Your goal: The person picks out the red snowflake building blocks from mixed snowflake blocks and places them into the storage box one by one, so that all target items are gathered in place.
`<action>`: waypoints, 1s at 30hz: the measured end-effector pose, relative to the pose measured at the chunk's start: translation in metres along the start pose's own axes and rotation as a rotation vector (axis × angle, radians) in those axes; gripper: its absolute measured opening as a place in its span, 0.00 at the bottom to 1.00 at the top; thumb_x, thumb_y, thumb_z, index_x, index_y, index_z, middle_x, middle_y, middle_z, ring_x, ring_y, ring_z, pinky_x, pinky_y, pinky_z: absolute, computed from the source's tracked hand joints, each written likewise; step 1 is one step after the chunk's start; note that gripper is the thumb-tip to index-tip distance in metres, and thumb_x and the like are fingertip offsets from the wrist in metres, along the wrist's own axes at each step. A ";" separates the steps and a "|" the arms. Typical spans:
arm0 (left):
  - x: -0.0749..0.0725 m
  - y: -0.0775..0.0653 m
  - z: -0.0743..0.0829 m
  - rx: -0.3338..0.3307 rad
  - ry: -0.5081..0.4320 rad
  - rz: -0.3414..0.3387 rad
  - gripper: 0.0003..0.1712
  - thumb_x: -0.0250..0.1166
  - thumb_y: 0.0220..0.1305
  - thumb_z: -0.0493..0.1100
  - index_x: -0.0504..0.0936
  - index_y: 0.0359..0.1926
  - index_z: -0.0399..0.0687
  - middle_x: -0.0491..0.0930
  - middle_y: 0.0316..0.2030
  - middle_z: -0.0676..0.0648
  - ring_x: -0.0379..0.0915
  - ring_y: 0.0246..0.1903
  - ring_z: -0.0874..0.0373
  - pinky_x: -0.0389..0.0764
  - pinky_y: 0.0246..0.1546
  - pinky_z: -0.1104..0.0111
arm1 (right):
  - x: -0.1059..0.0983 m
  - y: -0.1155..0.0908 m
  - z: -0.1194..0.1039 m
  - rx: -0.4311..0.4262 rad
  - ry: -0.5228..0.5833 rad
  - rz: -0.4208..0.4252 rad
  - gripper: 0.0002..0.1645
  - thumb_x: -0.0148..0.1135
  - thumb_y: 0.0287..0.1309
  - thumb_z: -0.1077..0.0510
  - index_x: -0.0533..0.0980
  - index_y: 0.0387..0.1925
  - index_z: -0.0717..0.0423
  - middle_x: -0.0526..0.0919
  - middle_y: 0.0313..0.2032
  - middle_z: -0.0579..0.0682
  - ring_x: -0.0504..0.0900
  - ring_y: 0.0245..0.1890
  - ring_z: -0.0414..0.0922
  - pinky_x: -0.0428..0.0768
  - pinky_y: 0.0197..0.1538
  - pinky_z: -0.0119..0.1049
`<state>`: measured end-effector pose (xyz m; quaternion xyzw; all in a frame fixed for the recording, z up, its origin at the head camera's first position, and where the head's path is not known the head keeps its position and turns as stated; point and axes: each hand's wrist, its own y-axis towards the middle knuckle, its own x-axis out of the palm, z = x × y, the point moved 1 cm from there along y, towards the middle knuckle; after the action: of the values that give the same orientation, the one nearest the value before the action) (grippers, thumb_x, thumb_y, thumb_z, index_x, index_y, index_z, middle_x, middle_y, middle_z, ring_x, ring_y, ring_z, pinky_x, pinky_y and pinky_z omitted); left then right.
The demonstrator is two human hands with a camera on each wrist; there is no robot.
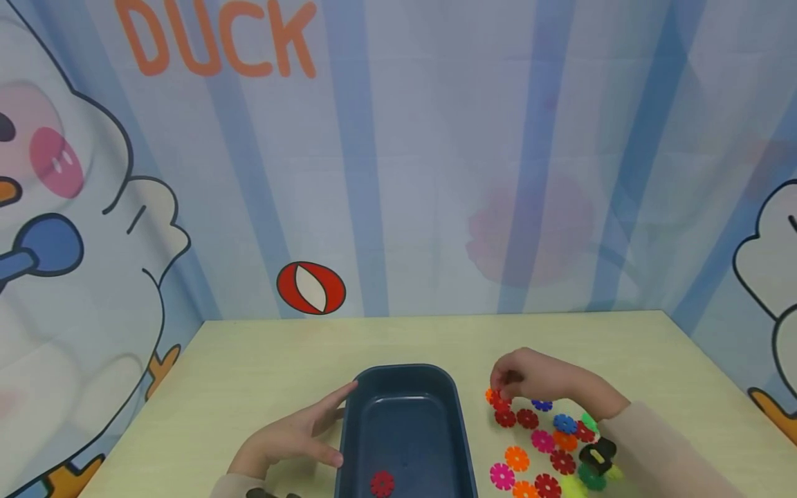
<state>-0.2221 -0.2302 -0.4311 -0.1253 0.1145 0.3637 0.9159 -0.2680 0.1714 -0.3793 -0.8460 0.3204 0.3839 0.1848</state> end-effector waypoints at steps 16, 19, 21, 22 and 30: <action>0.000 -0.001 -0.002 -0.002 -0.019 -0.002 0.59 0.70 0.57 0.48 0.39 0.77 0.55 0.37 0.76 0.41 0.39 0.72 0.33 0.46 0.67 0.37 | 0.001 0.032 -0.052 -0.062 0.160 0.039 0.04 0.61 0.62 0.62 0.80 0.37 0.57 0.83 0.34 0.46 0.80 0.33 0.42 0.81 0.41 0.32; 0.000 0.000 -0.002 -0.002 -0.021 0.002 0.59 0.70 0.56 0.48 0.39 0.77 0.55 0.37 0.76 0.41 0.39 0.72 0.33 0.46 0.66 0.37 | 0.010 0.043 -0.057 -0.081 0.182 0.031 0.04 0.61 0.62 0.63 0.80 0.38 0.58 0.84 0.36 0.47 0.81 0.34 0.41 0.80 0.43 0.31; 0.000 0.000 -0.002 0.000 -0.024 0.003 0.59 0.71 0.56 0.48 0.39 0.77 0.54 0.38 0.76 0.41 0.39 0.72 0.33 0.46 0.67 0.37 | 0.017 0.050 -0.060 -0.100 0.195 0.018 0.04 0.61 0.62 0.64 0.80 0.39 0.58 0.84 0.37 0.47 0.82 0.35 0.39 0.80 0.43 0.31; 0.000 0.000 -0.002 -0.001 -0.025 0.003 0.59 0.71 0.56 0.48 0.39 0.77 0.54 0.38 0.76 0.41 0.39 0.72 0.33 0.46 0.67 0.37 | 0.021 0.054 -0.061 -0.106 0.203 0.012 0.04 0.61 0.62 0.64 0.80 0.39 0.59 0.84 0.37 0.47 0.81 0.35 0.39 0.80 0.43 0.30; -0.001 0.001 -0.003 -0.005 -0.021 -0.011 0.59 0.70 0.57 0.48 0.37 0.77 0.52 0.37 0.76 0.41 0.39 0.72 0.33 0.46 0.67 0.38 | 0.053 0.080 -0.067 -0.129 0.264 -0.040 0.05 0.62 0.60 0.65 0.80 0.38 0.60 0.84 0.36 0.48 0.82 0.35 0.36 0.80 0.42 0.28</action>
<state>-0.2237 -0.2311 -0.4336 -0.1243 0.1034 0.3604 0.9187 -0.2609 0.0546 -0.3822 -0.9054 0.2999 0.2853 0.0941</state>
